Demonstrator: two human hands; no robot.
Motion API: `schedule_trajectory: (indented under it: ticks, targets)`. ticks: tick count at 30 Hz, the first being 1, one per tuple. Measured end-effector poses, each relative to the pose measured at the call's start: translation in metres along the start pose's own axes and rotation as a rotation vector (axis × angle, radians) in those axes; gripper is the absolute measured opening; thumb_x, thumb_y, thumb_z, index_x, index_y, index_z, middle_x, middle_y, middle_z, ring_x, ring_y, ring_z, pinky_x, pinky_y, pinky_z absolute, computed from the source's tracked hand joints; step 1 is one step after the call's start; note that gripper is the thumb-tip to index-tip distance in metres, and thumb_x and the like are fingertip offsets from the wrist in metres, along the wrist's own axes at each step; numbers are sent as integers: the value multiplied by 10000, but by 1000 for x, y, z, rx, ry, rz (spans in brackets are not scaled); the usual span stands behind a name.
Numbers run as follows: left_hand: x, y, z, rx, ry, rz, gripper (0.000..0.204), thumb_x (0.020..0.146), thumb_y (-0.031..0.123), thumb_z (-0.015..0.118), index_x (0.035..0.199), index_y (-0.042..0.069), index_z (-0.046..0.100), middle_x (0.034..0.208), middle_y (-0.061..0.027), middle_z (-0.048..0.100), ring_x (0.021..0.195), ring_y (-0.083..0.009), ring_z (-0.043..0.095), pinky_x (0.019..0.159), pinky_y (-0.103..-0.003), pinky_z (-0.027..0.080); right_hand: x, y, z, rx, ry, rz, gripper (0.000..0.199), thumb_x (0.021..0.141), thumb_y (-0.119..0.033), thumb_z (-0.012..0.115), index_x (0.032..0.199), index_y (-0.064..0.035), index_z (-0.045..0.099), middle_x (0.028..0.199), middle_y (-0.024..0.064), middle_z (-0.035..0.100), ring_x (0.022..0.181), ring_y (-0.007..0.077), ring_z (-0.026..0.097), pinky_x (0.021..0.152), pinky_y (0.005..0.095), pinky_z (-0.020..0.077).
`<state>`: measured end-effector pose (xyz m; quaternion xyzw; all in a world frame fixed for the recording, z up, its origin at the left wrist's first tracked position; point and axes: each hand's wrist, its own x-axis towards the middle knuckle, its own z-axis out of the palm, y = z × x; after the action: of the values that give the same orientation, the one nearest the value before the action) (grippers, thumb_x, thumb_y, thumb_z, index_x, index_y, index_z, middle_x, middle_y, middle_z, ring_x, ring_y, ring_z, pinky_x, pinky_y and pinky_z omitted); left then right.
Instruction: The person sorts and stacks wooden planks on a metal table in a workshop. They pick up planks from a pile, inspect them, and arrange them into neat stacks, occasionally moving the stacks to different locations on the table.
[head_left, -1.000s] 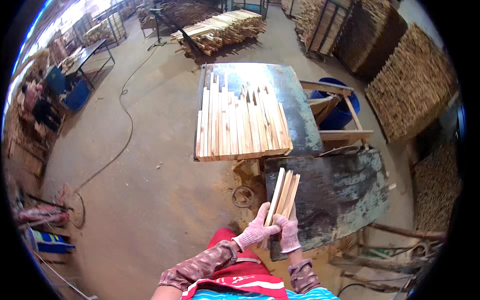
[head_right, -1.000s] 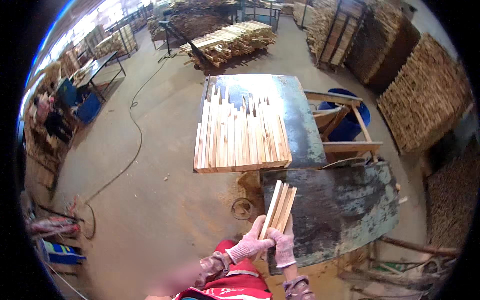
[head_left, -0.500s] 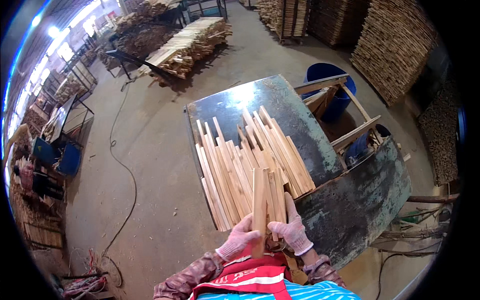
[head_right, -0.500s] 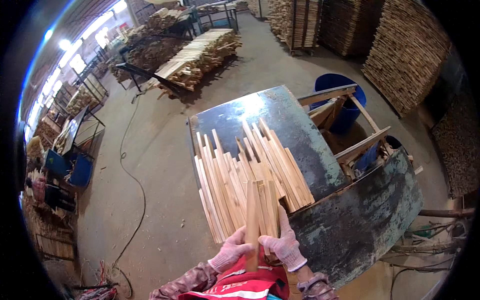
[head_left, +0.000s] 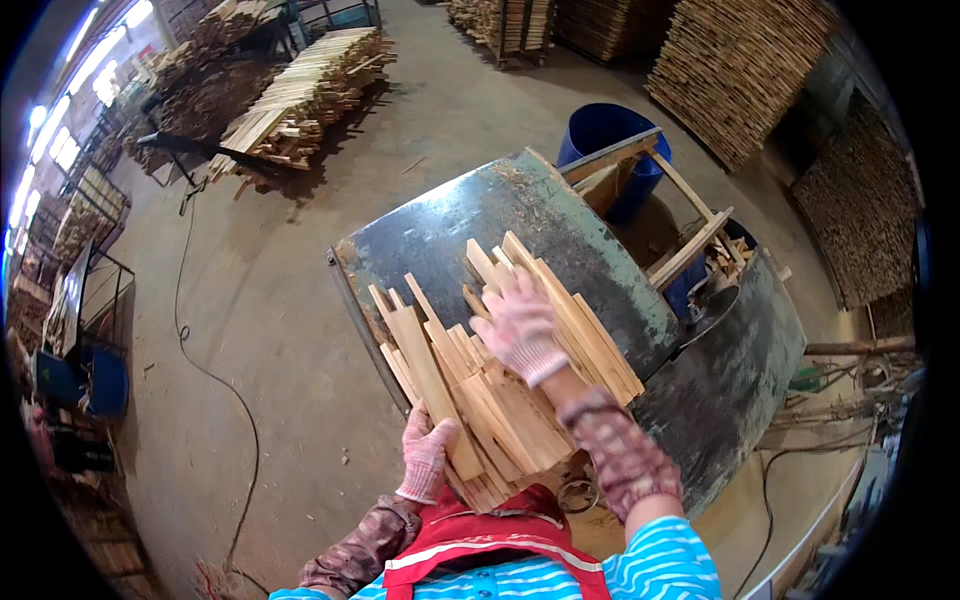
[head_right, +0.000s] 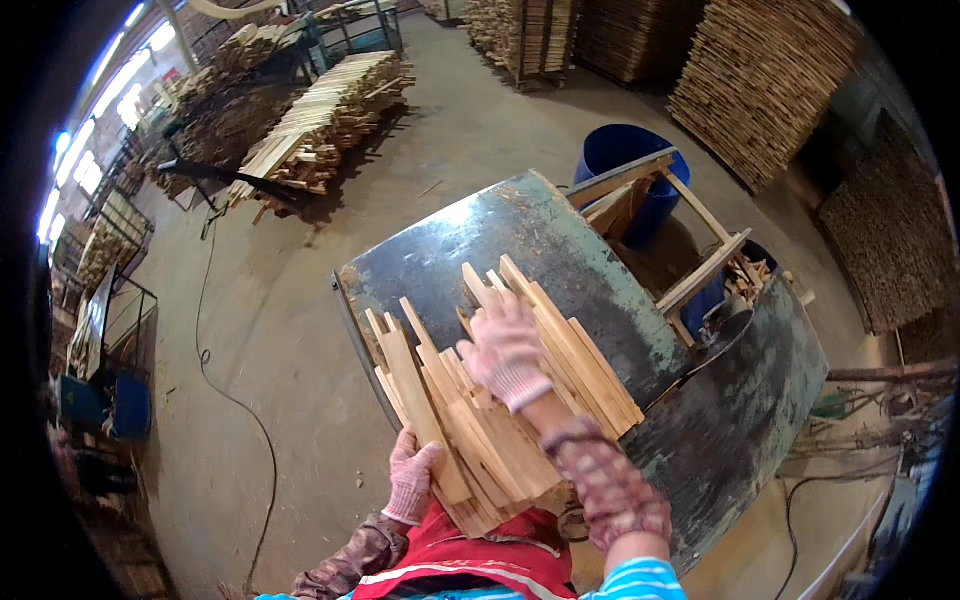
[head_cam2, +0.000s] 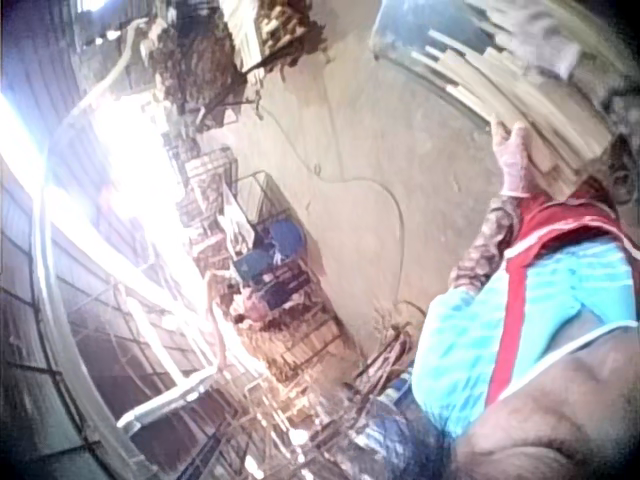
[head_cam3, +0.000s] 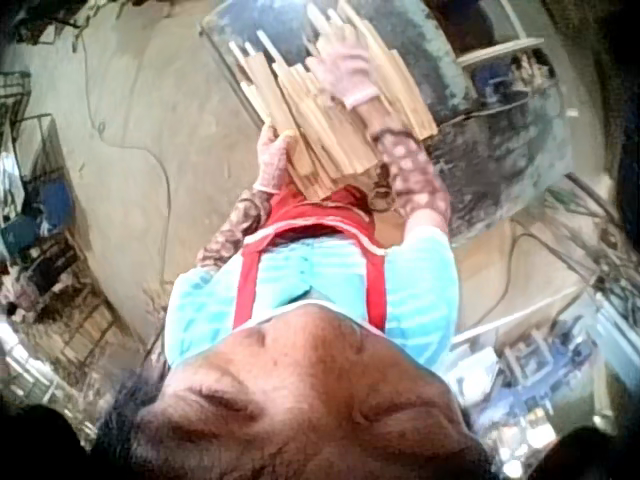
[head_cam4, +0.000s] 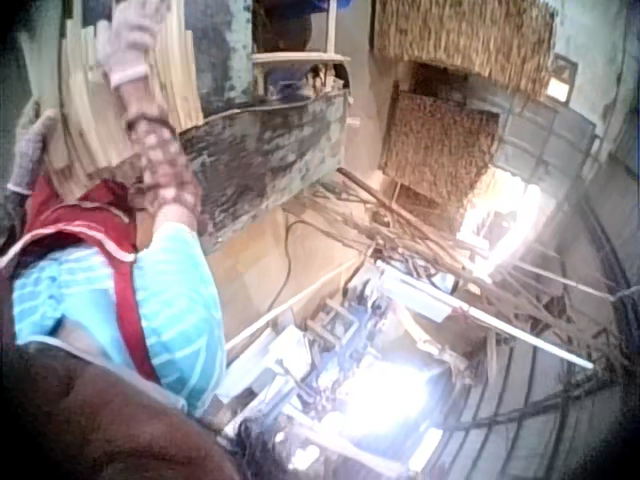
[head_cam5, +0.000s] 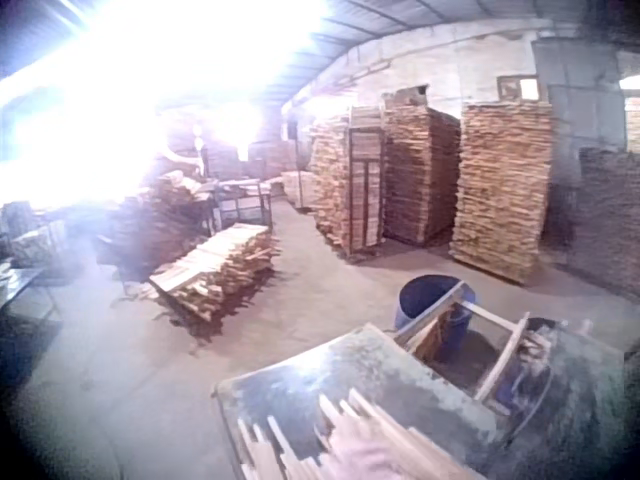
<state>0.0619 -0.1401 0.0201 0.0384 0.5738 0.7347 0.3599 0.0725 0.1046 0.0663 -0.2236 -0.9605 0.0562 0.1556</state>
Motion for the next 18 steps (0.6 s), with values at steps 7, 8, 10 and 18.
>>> schedule_trajectory:
  ticks: [7, 8, 10, 18]
  targets:
    - [42, 17, -29, 292, -347, -471, 447, 935, 107, 684, 1342, 7, 529, 1121, -79, 689, 904, -156, 670, 771, -294, 567, 60, 5, 91, -201, -110, 127, 368, 840, -327, 718, 1090, -59, 746, 1422, 158, 552, 1411, 373, 415, 1149, 494, 353]
    - [51, 26, -37, 391, -429, -512, 369, 956, 197, 686, 1270, 15, 615, 1002, -69, 723, 799, -142, 684, 686, -282, 565, 63, -1, 79, -137, -160, 157, 352, 842, -318, 712, 1072, -54, 751, 1409, 155, 565, 1401, 366, 430, 1152, 483, 353]
    - [70, 61, -46, 615, -485, -585, 310, 957, 192, 687, 1198, -2, 669, 934, -55, 728, 795, -121, 673, 678, -275, 562, 61, -5, 65, -72, -43, 194, 236, 843, -227, 697, 981, -44, 755, 1346, 147, 613, 1327, 351, 511, 1125, 448, 401]
    - [142, 96, 8, 603, -369, 482, 671, 873, 194, 779, 1435, 31, 450, 1206, -162, 670, 1050, -227, 677, 897, -374, 543, 82, -56, -103, 237, 777, 115, 98, 832, -81, 727, 839, -13, 658, 1272, 166, 634, 1115, 357, 623, 960, 450, 518]
